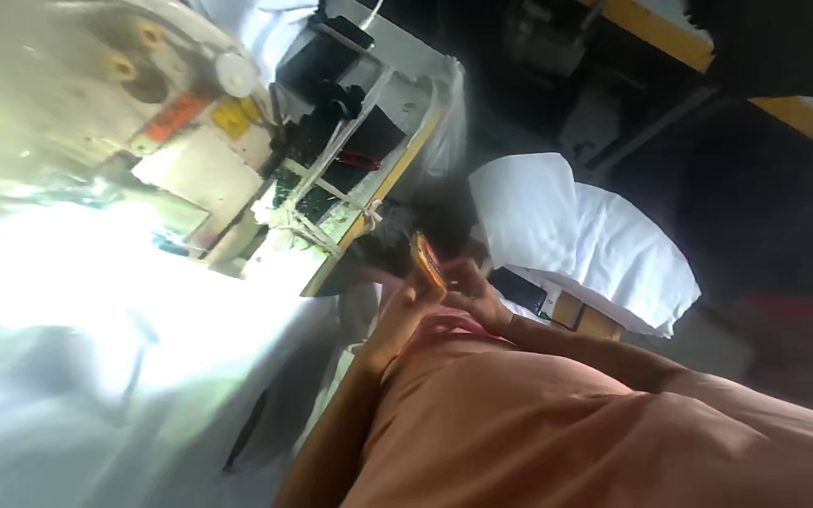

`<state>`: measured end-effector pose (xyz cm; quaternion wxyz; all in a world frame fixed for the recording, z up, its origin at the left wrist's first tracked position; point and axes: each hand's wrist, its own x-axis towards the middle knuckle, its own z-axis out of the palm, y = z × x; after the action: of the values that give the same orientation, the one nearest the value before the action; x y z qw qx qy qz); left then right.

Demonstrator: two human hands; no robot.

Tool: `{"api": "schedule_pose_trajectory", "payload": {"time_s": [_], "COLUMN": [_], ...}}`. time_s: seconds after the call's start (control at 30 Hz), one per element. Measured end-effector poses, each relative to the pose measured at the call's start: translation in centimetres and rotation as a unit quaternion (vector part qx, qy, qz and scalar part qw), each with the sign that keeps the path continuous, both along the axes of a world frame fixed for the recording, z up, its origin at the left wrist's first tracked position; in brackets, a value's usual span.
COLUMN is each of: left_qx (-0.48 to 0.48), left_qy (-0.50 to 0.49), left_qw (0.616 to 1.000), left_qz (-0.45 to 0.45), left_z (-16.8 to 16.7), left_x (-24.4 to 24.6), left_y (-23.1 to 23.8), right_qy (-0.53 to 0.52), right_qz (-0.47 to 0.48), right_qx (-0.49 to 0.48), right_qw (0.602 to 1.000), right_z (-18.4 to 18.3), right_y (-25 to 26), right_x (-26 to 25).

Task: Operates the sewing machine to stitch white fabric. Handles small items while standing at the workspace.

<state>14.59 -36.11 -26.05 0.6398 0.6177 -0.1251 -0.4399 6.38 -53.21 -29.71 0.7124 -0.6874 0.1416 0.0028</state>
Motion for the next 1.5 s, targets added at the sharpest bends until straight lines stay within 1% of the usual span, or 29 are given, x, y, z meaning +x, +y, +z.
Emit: {"api": "schedule_pose_trajectory", "payload": {"time_s": [0.07,0.13,0.2,0.27,0.37,0.47,0.53,0.6,0.7,0.77,0.83,0.97,1.07,1.17,1.27,1.33,1.43,1.5], "left_qx": [-0.019,-0.014,-0.003,0.016,0.027,0.029,0.055,0.108,0.2,0.234,0.248,0.251,0.254,0.251,0.245,0.264,0.318,0.324], "left_qy": [0.019,0.007,0.001,-0.003,-0.017,-0.035,-0.086,-0.173,-0.296,-0.347,-0.385,-0.488,-0.533,-0.538,-0.524,-0.503,-0.455,-0.449], "left_qw": [0.999,0.999,0.999,0.998,0.996,0.994,0.989,0.974,0.929,0.903,0.883,0.829,0.801,0.799,0.81,0.818,0.826,0.826], "left_qz": [0.028,0.037,0.043,0.058,0.081,0.1,0.102,0.1,0.095,0.098,0.106,0.112,0.105,0.099,0.096,0.093,0.097,0.108], "left_z": [0.0,-0.3,-0.6,-0.5,-0.6,-0.9,-1.3,-1.8,-1.9,-1.8,-1.9,-3.0,-3.7,-3.9,-4.0,-4.1,-3.7,-3.8], "left_x": [0.1,0.2,0.1,0.0,0.0,0.2,0.3,0.4,0.6,0.5,0.2,-0.1,-0.2,-0.3,-0.4,-0.7,-0.8,-0.6], "left_y": [-0.2,-0.1,0.0,0.0,0.5,1.6,2.5,3.2,3.4,3.5,3.7,4.0,4.0,4.0,4.2,4.2,4.1,4.3], "right_qy": [-0.007,-0.017,-0.01,0.011,0.032,0.011,-0.013,-0.043,-0.067,-0.055,-0.02,0.047,0.08,0.114,0.153,0.156,0.131,0.124], "right_qz": [0.019,0.034,0.053,0.089,0.139,0.145,0.13,0.121,0.115,0.124,0.136,0.128,0.113,0.077,0.058,0.046,0.074,0.097], "right_qx": [0.052,0.089,0.1,0.068,-0.012,-0.077,-0.116,-0.135,-0.155,-0.168,-0.15,-0.038,0.009,0.033,0.058,0.063,0.061,0.101], "right_qw": [0.998,0.995,0.994,0.994,0.99,0.986,0.985,0.982,0.979,0.976,0.979,0.99,0.99,0.99,0.985,0.985,0.987,0.982], "right_z": [0.3,0.2,0.2,0.1,0.6,1.1,1.2,1.4,1.5,2.0,2.3,3.2,3.4,3.4,3.2,3.0,2.6,2.5], "right_y": [0.1,0.1,0.3,0.1,-0.5,-1.8,-2.8,-3.3,-3.3,-2.9,-2.4,-1.0,-0.4,-0.1,-0.1,-0.1,-0.4,-0.5], "right_x": [0.3,0.5,0.6,0.9,1.4,2.2,2.9,3.7,5.3,6.1,6.4,6.5,6.7,6.8,6.9,6.5,5.8,6.1]}}
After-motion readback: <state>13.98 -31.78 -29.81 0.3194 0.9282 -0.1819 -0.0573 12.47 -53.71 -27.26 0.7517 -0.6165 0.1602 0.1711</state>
